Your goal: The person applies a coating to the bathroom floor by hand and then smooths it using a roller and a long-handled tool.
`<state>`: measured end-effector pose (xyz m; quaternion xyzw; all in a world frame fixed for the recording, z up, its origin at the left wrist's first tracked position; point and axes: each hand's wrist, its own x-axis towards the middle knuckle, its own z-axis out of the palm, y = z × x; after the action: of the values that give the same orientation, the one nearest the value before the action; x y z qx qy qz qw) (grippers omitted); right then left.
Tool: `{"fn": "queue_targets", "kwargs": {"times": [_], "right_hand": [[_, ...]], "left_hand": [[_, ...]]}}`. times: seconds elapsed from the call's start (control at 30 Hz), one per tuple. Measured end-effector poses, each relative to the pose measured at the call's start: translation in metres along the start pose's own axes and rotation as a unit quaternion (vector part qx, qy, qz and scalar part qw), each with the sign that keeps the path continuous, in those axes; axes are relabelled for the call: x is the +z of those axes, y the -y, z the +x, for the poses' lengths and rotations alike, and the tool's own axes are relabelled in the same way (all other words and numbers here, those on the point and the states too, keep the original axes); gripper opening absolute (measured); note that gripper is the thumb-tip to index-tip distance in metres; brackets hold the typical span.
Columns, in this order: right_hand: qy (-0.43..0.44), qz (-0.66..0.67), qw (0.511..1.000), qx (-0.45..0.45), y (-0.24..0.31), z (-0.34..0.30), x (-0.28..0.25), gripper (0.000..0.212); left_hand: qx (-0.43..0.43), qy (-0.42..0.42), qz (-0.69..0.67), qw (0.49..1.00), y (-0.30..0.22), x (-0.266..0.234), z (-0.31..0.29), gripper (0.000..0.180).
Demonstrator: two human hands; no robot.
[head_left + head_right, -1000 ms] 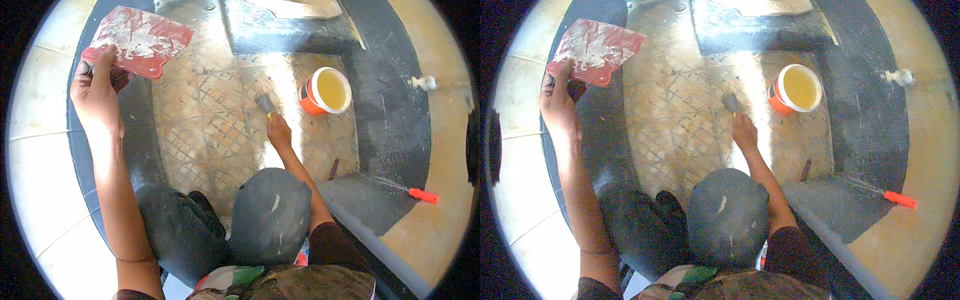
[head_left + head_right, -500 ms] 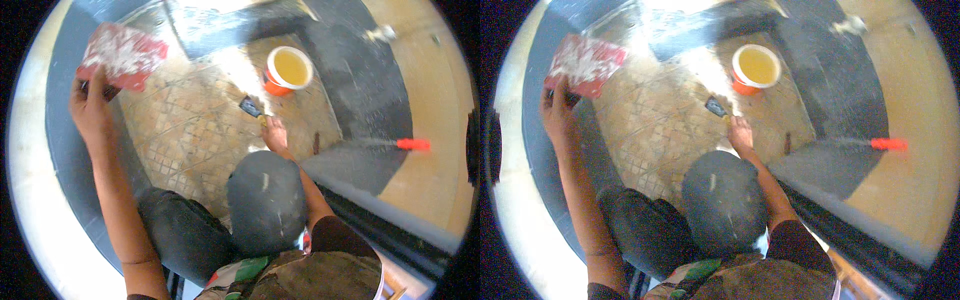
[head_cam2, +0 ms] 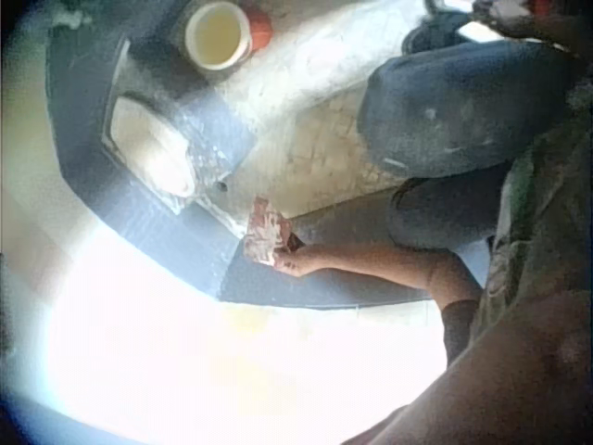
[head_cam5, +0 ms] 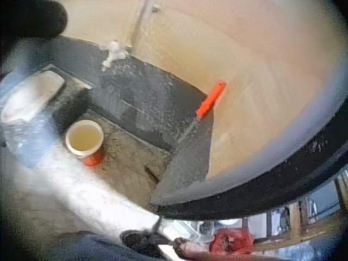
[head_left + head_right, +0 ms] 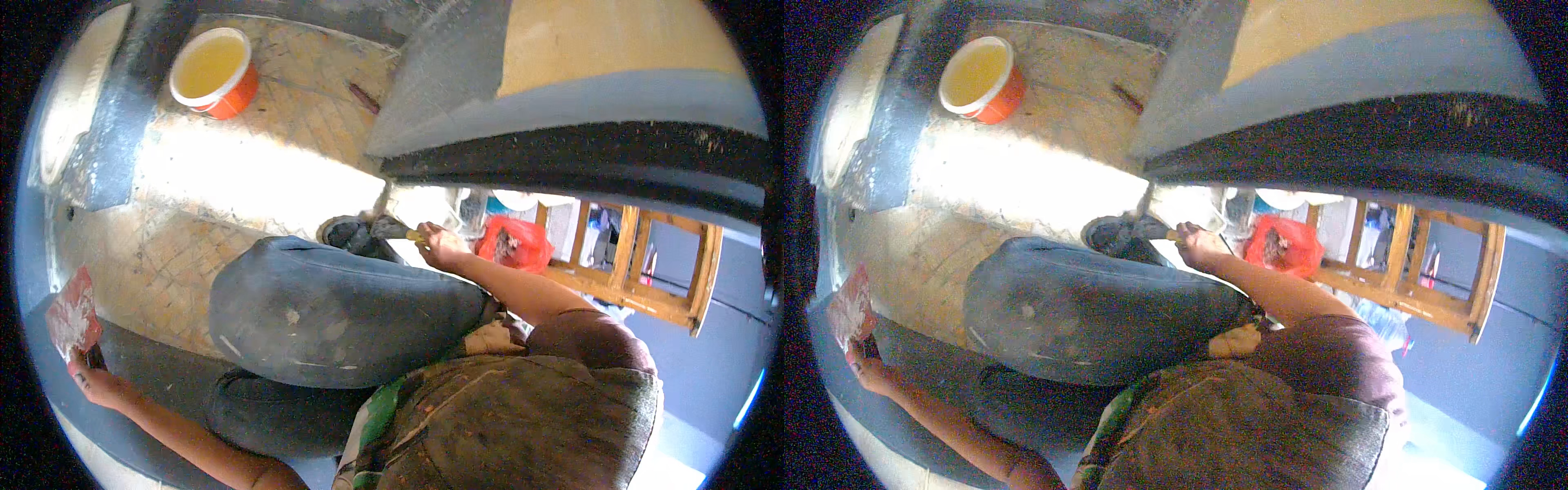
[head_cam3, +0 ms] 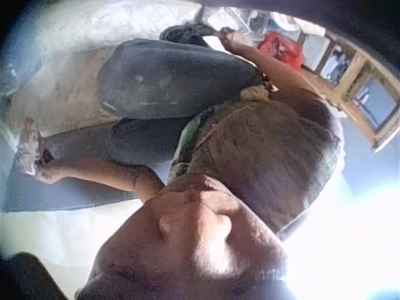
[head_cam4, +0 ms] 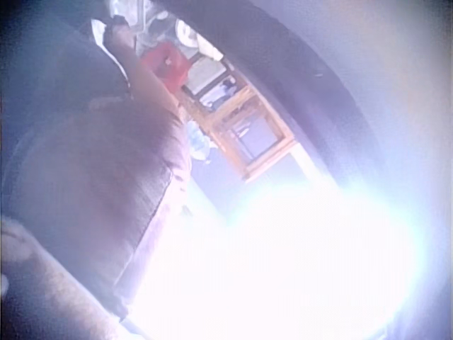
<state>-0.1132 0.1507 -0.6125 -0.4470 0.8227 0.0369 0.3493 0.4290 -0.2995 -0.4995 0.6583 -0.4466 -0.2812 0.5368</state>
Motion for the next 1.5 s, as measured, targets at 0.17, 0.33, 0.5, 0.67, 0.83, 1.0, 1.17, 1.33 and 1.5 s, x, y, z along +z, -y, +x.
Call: {"fn": "queue_targets", "kwargs": {"times": [0.17, 0.33, 0.5, 0.67, 0.83, 1.0, 1.17, 1.33, 1.5], "right_hand": [[-0.107, 0.024, 0.993, 0.036, -0.045, -0.053, 0.025, 0.028], [-0.178, 0.042, 0.98, 0.077, -0.058, -0.07, 0.016, 0.028], [-0.147, -0.039, 0.985, 0.084, -0.08, -0.053, 0.011, 0.033], [-0.185, -0.127, 0.974, 0.036, -0.048, -0.027, 0.001, 0.035], [-0.04, 0.193, 0.98, -0.014, 0.037, 0.009, -0.043, 0.041], [0.129, 0.523, 0.842, -0.029, 0.144, 0.097, -0.077, 0.061], [0.247, 0.701, 0.668, -0.037, 0.218, 0.139, -0.072, 0.052], [0.115, 0.753, 0.646, -0.038, 0.208, 0.127, -0.075, 0.026], [-0.156, 0.279, 0.934, -0.163, 0.116, 0.083, -0.089, 0.028]], "left_hand": [[-0.001, 0.046, 0.025, 0.999, 0.015, 0.007, 0.013, 0.034], [0.042, 0.068, -0.001, 0.997, -0.004, 0.033, -0.005, 0.037], [0.02, 0.107, -0.036, 0.993, -0.009, 0.038, -0.006, 0.039], [-0.018, 0.101, -0.005, 0.995, -0.016, 0.045, -0.014, 0.037], [0.034, 0.255, 0.027, 0.966, 0.015, 0.076, -0.029, 0.034], [0.099, 0.424, 0.05, 0.899, -0.043, 0.161, -0.132, 0.029], [-0.061, 0.51, -0.063, 0.856, -0.03, 0.183, -0.18, 0.021], [-0.092, 0.574, 0.072, 0.81, -0.025, 0.182, -0.202, 0.031], [-0.078, 0.594, 0.09, 0.796, -0.016, 0.165, -0.191, 0.04]]}}
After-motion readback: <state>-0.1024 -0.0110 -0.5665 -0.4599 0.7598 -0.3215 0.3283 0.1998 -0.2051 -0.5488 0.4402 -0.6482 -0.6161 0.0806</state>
